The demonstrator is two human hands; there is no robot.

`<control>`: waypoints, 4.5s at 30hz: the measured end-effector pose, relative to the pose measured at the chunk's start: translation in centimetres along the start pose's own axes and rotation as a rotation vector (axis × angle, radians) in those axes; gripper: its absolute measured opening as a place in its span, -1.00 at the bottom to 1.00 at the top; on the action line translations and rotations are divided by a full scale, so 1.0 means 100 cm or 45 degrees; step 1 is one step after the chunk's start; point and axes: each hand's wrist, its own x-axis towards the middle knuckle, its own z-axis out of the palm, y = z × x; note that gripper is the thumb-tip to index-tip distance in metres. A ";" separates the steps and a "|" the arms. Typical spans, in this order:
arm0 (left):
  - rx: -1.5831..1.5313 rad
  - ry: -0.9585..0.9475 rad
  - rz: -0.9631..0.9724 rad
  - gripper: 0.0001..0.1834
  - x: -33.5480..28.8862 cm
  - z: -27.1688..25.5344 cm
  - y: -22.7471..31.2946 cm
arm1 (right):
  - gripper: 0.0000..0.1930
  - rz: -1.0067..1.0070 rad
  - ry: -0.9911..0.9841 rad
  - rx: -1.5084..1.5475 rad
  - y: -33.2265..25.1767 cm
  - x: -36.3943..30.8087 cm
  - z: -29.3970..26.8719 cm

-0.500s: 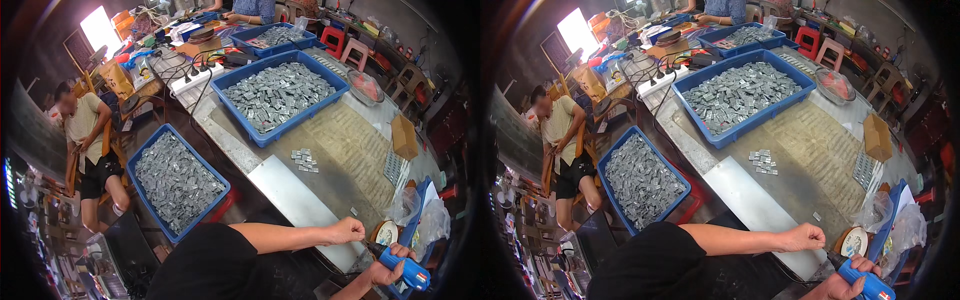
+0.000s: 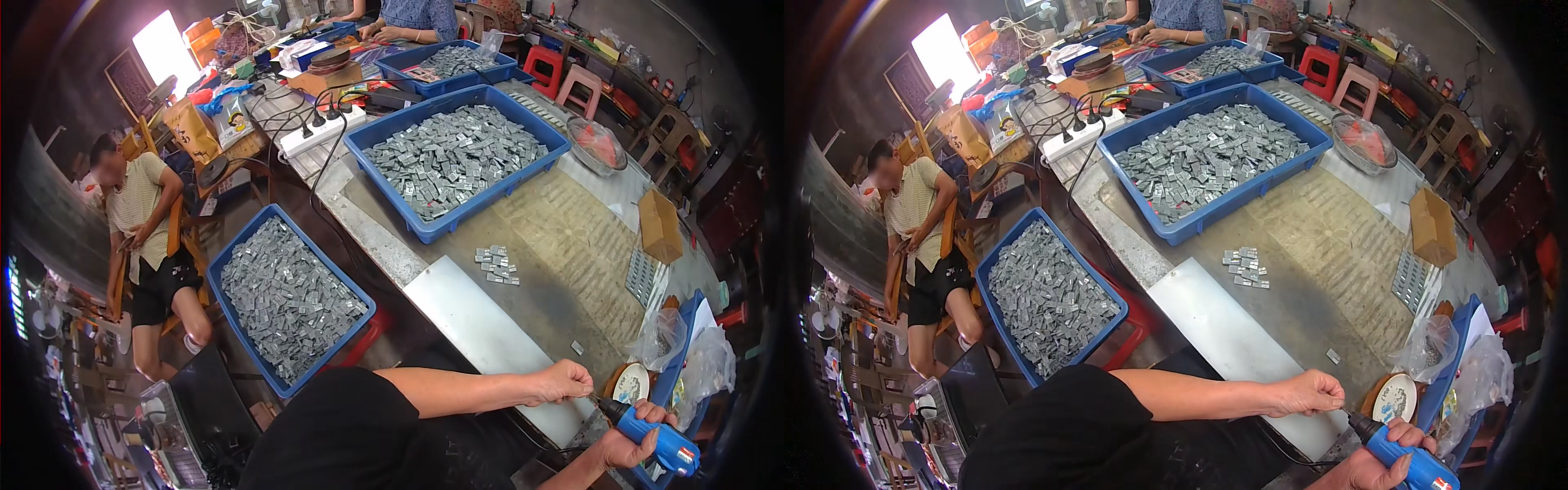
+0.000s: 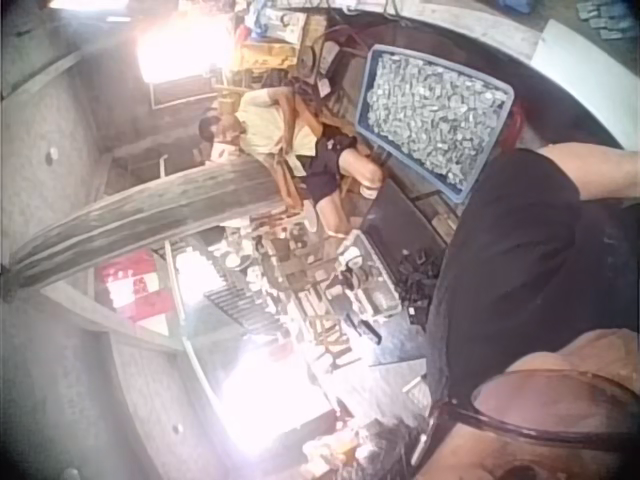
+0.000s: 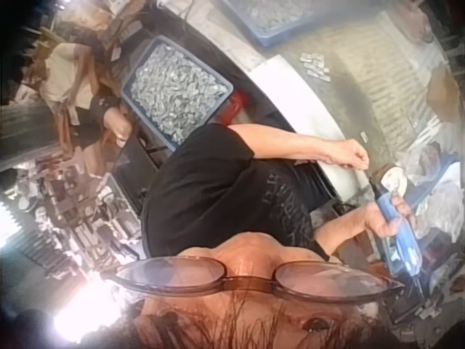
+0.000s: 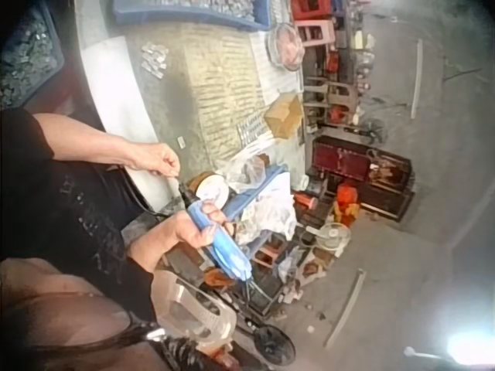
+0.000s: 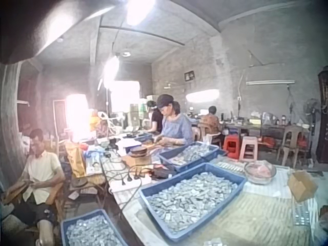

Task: Using an electric screwdriver to assemble small metal components on a workbench in a factory setting.

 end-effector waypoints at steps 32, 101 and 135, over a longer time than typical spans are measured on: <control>-0.261 -0.095 -0.081 -0.84 0.004 -0.002 -0.015 | -0.61 -0.010 0.053 0.089 -0.001 -0.002 0.005; 1.919 0.373 0.591 -0.84 0.041 -0.047 0.035 | -0.62 0.197 0.021 -0.202 0.080 0.030 0.041; 1.927 0.385 0.571 -0.84 0.041 -0.046 0.036 | -0.61 0.203 0.018 -0.231 0.086 0.031 0.040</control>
